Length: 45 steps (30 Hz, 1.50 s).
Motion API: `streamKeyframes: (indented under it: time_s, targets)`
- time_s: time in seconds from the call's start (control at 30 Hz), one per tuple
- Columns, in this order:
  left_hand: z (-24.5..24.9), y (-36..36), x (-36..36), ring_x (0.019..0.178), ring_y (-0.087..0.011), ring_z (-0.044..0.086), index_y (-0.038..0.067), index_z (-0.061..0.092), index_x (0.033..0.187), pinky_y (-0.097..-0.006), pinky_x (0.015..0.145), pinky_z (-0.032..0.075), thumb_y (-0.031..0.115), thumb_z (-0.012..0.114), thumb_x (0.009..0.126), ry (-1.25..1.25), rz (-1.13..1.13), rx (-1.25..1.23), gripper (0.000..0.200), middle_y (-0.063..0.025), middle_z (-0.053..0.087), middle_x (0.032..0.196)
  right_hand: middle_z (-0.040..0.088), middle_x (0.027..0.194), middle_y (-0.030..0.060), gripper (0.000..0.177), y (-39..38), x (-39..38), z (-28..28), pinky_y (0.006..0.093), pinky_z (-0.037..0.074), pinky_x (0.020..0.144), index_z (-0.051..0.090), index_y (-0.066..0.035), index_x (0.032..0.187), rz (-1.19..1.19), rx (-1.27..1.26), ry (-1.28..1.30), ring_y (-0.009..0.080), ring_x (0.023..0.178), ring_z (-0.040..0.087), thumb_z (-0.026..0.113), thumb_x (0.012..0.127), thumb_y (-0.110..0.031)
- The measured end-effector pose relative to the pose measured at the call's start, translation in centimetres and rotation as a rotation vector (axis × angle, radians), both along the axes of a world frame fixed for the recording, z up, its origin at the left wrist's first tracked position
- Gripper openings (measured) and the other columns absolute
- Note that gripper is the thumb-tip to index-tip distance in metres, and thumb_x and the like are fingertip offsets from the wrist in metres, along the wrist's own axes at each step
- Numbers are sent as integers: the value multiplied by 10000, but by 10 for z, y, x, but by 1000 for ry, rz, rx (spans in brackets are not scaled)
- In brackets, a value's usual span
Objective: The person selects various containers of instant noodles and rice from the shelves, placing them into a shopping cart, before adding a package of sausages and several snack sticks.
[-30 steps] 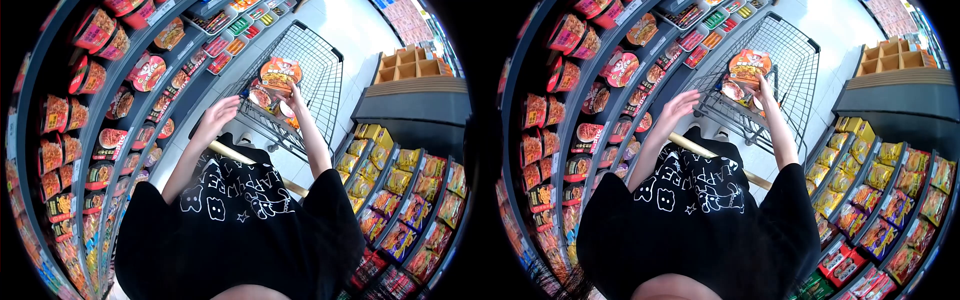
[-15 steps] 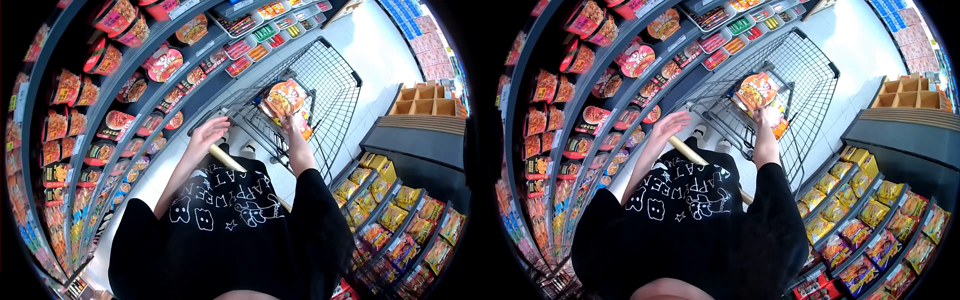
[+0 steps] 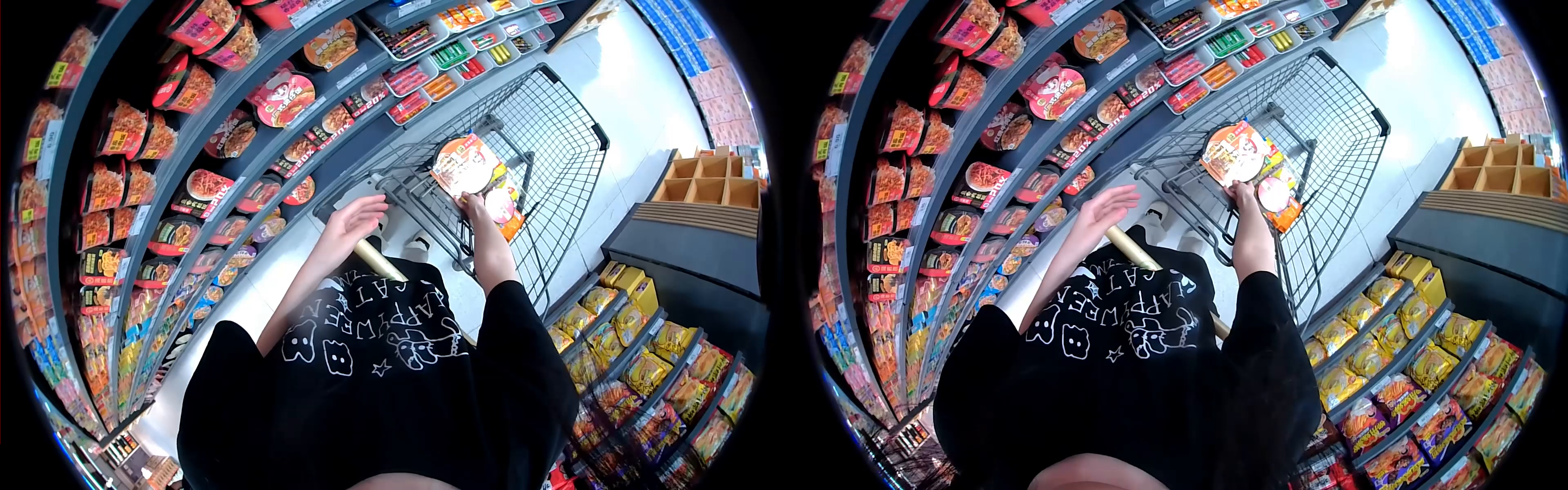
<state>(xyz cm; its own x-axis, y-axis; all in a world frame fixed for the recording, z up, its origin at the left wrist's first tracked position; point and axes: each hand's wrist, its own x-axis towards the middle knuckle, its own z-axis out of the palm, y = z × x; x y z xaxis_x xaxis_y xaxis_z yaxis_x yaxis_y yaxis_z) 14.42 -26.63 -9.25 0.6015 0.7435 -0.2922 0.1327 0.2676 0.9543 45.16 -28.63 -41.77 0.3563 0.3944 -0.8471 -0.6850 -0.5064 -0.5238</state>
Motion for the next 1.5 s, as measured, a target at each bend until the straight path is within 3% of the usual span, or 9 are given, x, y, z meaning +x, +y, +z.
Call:
streamKeyframes:
  time_s: [0.3, 0.43, 0.6, 0.63, 0.73, 0.87, 1.07, 1.2, 1.5]
  targets:
    - [-11, -4, -1, 1004, -159, 535, 16, 456, 1199, -286, 883, 417, 63, 519, 838, -19, -5, 92, 370, -99, 559, 1099, 503, 797, 75, 185, 1, 23, -55, 352, 544, 613, 481, -41, 929, 17, -72, -20, 210, 704, 525, 512, 833, -195]
    - [3, 7, -9, 1001, -150, 537, 21, 473, 1174, -288, 880, 418, 67, 516, 842, -40, 35, 121, 338, -92, 563, 1086, 517, 766, 86, 251, -2, 33, -16, 370, 494, 539, 529, -64, 889, 235, -108, -141, 219, 658, 526, 491, 802, -296]
    - [29, 56, -50, 995, -157, 548, 20, 525, 1112, -287, 830, 444, -3, 535, 786, 23, 470, 501, 327, -77, 575, 1084, 560, 825, 150, 274, -1, 28, 25, 391, 484, 470, 545, -25, 902, 255, -17, -305, 274, 642, 567, 515, 732, -239]
    - [35, 69, -62, 992, -165, 545, 16, 527, 1106, -280, 825, 441, -15, 531, 776, 33, 605, 556, 331, -81, 572, 1082, 559, 827, 148, 381, 0, 26, 30, 414, 476, 461, 485, -37, 1051, 325, -39, -364, 271, 615, 567, 547, 722, -219]
    - [43, 111, -113, 1033, -215, 519, 5, 481, 1150, -292, 843, 427, 9, 571, 739, 104, 1035, 829, 420, -122, 528, 1134, 522, 1063, 146, 749, -10, 9, 69, 423, 482, 613, 162, -115, 1348, 425, 56, -344, 265, 906, 540, 578, 726, -143]
    - [79, 147, -171, 1144, -284, 424, -13, 363, 1233, -384, 939, 346, 82, 653, 715, 211, 1408, 1018, 601, -181, 422, 1227, 442, 1227, 126, 688, -21, 0, 114, 407, 461, 679, 185, -135, 1357, 603, 13, -279, 259, 1019, 489, 545, 771, -145]
    - [94, 214, -226, 1182, -363, 348, -86, 182, 1284, -414, 979, 293, 289, 761, 611, 568, 1607, 1081, 964, -273, 283, 1283, 413, 1257, 125, 601, -32, -4, 128, 248, 417, 796, 279, -77, 1324, 477, 462, -654, 171, 1024, 475, 526, 780, -6]
    - [104, 228, -228, 1156, -387, 365, -57, 104, 1312, -427, 939, 339, 386, 794, 536, 654, 1673, 972, 1129, -285, 302, 1260, 432, 1239, 135, 579, -38, -11, 152, 264, 449, 758, 276, -72, 1323, 539, 449, -695, 188, 978, 509, 541, 808, -59]
    - [106, 223, -229, 1085, -383, 448, -22, 205, 1266, -449, 927, 359, 379, 845, 466, 681, 1660, 1323, 1100, -263, 419, 1179, 473, 1191, 134, 569, -36, 6, 149, 252, 452, 770, 253, -82, 1325, 480, 551, -851, 173, 993, 516, 551, 841, -103]
